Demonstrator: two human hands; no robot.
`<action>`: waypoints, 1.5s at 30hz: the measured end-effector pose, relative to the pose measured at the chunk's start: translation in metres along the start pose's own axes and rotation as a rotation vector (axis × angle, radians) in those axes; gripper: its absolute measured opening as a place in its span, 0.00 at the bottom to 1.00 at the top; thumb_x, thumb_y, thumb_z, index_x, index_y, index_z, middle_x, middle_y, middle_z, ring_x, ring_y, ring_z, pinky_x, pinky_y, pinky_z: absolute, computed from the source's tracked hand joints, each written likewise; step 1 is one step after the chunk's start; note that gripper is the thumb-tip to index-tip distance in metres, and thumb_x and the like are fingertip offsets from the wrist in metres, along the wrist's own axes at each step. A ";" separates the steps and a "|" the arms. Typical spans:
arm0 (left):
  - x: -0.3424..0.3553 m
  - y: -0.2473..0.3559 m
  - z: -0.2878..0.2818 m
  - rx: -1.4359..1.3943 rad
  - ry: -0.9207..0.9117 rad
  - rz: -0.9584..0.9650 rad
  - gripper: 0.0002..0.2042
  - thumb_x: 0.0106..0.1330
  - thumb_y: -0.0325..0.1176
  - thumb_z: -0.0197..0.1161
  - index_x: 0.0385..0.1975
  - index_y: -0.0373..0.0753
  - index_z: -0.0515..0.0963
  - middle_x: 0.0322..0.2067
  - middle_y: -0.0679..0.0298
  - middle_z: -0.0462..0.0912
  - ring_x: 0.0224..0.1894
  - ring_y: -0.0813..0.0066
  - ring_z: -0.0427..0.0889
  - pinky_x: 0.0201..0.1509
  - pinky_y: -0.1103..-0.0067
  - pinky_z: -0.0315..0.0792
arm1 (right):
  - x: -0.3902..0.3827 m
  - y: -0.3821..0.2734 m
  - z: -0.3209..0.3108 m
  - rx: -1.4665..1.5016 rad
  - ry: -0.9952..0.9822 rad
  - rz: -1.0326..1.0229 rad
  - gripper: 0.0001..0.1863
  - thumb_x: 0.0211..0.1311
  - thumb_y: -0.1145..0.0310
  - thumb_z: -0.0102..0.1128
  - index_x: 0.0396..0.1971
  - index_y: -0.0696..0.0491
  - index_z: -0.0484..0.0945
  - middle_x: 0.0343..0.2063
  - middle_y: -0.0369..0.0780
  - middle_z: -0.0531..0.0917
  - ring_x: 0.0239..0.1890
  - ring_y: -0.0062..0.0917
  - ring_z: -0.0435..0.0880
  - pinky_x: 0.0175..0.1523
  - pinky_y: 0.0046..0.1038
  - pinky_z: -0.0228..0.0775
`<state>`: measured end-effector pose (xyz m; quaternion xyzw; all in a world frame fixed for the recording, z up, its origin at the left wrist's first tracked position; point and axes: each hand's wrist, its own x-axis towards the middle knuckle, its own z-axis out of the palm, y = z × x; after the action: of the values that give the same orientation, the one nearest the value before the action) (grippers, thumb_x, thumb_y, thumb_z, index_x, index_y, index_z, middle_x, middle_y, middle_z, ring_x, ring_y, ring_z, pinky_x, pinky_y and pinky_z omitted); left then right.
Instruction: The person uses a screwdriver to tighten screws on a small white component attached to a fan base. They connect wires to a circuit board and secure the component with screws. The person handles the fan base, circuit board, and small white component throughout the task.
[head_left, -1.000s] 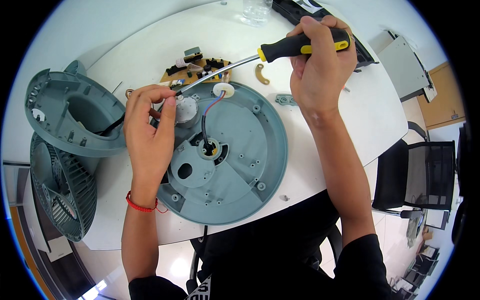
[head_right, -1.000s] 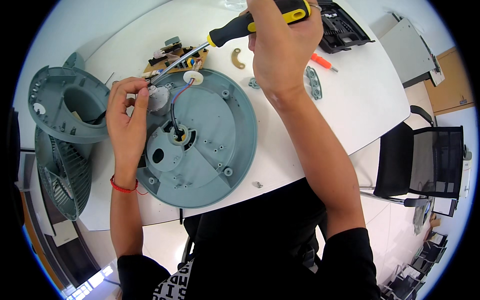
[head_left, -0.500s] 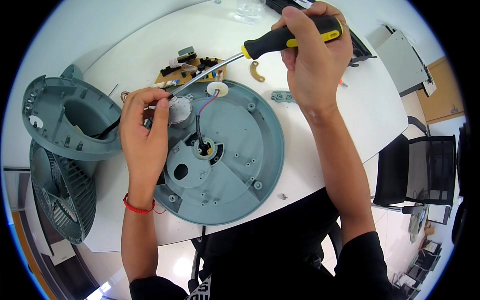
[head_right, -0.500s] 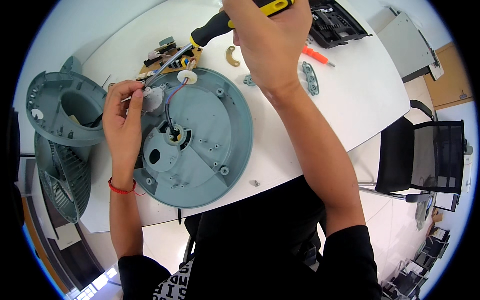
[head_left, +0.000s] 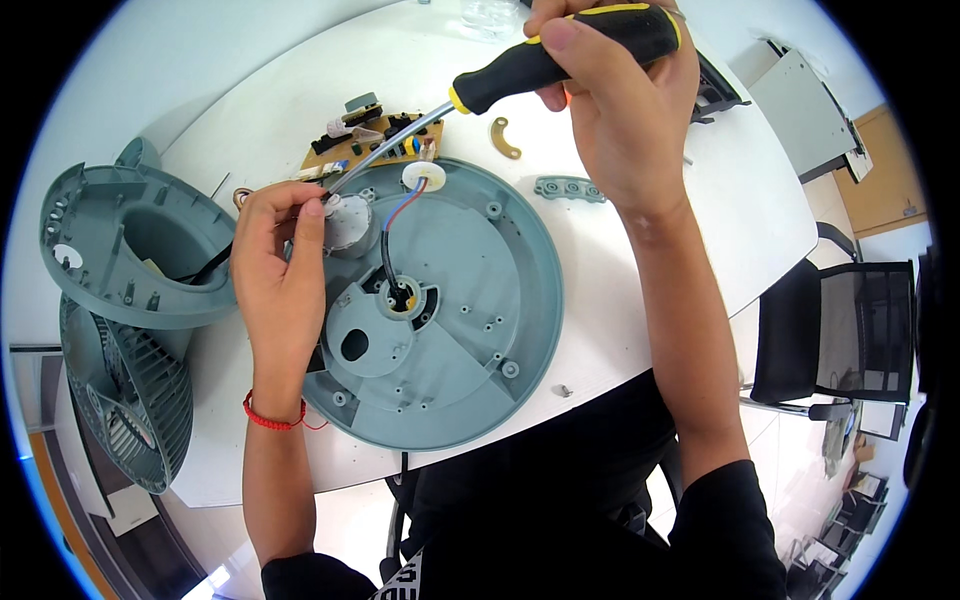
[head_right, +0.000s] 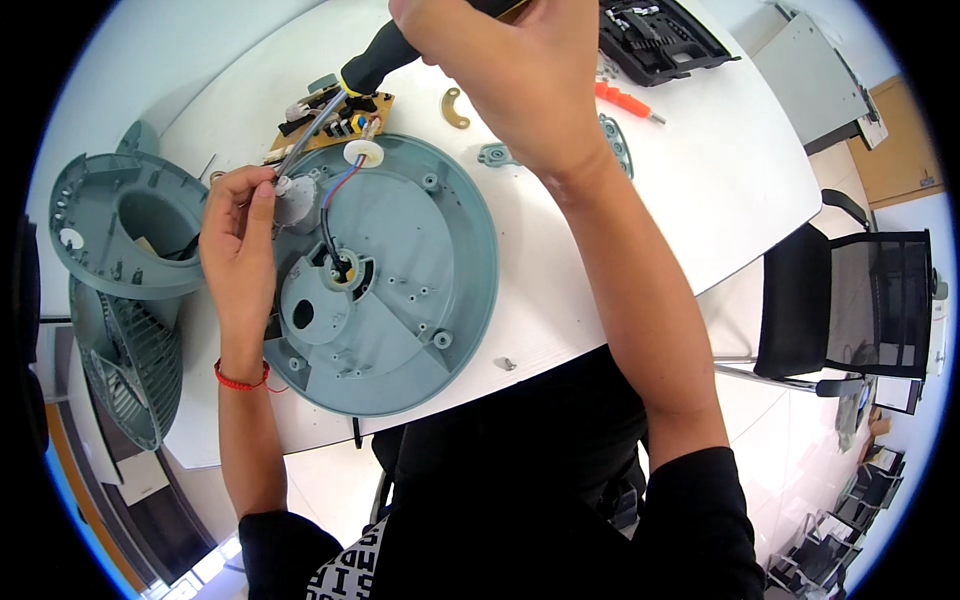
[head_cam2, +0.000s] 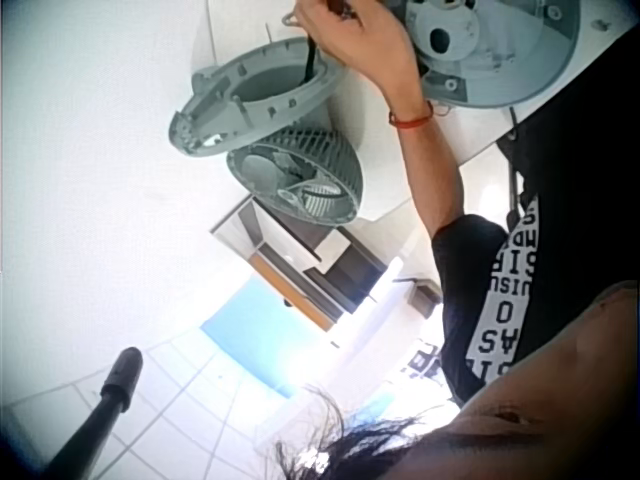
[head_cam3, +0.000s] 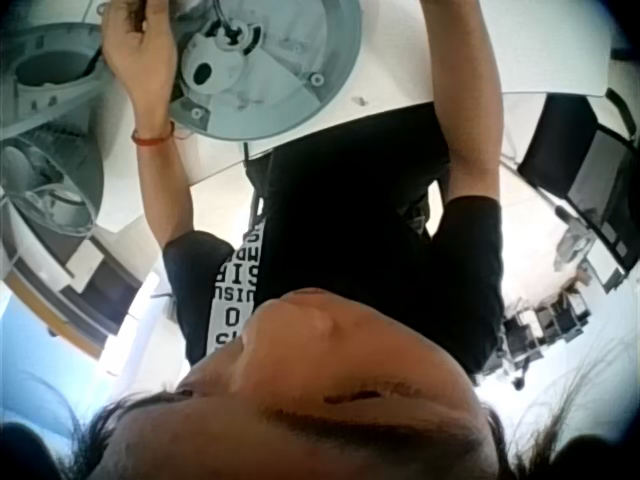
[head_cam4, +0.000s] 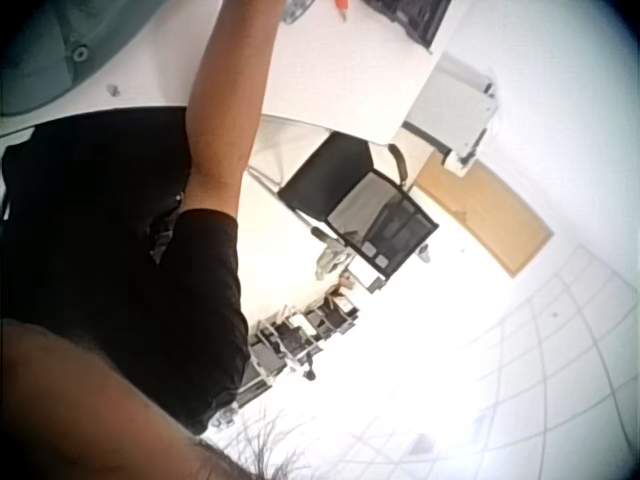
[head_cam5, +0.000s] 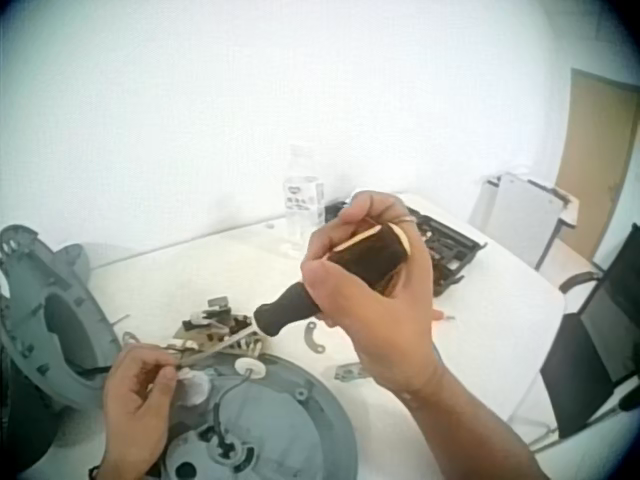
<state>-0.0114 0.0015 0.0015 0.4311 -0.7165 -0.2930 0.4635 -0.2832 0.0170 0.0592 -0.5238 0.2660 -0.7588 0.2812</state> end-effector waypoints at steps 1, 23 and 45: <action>0.000 0.000 0.000 -0.006 -0.002 -0.009 0.05 0.74 0.25 0.60 0.43 0.33 0.80 0.41 0.65 0.80 0.42 0.80 0.79 0.50 0.81 0.74 | 0.001 0.001 -0.001 0.011 -0.015 -0.003 0.22 0.59 0.77 0.69 0.49 0.54 0.67 0.34 0.40 0.82 0.26 0.14 0.76 0.28 0.16 0.69; 0.001 -0.006 -0.001 -0.123 -0.023 -0.090 0.07 0.77 0.29 0.59 0.49 0.35 0.79 0.44 0.70 0.80 0.43 0.86 0.75 0.49 0.85 0.70 | 0.002 -0.010 0.018 -0.007 0.106 0.057 0.25 0.64 0.68 0.75 0.52 0.58 0.68 0.32 0.36 0.80 0.30 0.13 0.79 0.33 0.15 0.73; 0.000 -0.001 0.000 -0.137 -0.006 -0.146 0.07 0.74 0.27 0.62 0.48 0.35 0.79 0.42 0.67 0.81 0.39 0.85 0.78 0.45 0.85 0.73 | -0.004 -0.021 0.030 0.050 0.079 0.000 0.28 0.67 0.75 0.67 0.60 0.64 0.62 0.45 0.43 0.79 0.43 0.21 0.83 0.39 0.19 0.79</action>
<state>-0.0115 0.0007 0.0007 0.4486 -0.6629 -0.3754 0.4673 -0.2569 0.0313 0.0800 -0.4864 0.2577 -0.7852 0.2836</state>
